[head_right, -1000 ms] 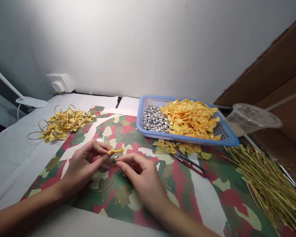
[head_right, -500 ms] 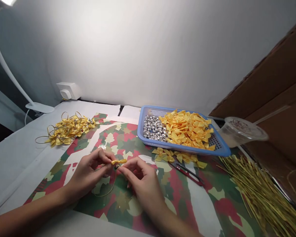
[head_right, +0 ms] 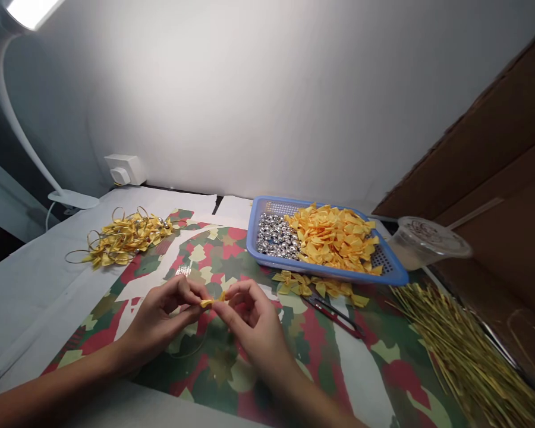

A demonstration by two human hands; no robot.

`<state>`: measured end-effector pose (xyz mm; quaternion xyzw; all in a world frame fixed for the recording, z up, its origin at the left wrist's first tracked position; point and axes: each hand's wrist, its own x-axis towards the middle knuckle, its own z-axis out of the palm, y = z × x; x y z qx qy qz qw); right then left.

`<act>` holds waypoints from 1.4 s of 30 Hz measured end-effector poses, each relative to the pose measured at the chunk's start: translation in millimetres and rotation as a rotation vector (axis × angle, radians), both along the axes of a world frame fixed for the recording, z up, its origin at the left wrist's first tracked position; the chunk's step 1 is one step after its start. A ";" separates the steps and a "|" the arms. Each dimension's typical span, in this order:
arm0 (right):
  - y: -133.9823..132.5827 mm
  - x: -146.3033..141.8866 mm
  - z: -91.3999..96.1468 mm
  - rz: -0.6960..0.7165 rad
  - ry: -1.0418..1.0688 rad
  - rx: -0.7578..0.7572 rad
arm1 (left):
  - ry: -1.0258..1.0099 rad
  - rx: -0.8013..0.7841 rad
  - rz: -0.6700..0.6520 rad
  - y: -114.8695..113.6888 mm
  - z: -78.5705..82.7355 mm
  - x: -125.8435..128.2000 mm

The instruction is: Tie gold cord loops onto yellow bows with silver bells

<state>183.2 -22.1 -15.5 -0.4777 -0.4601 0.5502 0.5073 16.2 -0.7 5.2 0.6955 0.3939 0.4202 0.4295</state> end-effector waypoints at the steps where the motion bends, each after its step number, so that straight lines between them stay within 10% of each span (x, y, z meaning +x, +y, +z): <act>1: 1.6 2.1 1.8 0.021 0.001 0.000 | 0.013 0.040 -0.003 0.5 -0.5 -0.8; 9: 11.0 13.7 12.4 0.235 -0.028 0.059 | 0.155 0.550 -0.046 5.6 -5.6 -4.9; 28: 0.7 9.5 14.7 0.124 -0.091 0.064 | 0.154 0.655 -0.139 6.1 -7.4 -3.0; 42: 30.7 57.5 57.3 -0.447 0.213 0.179 | 0.259 0.500 -0.199 3.2 -6.3 -3.3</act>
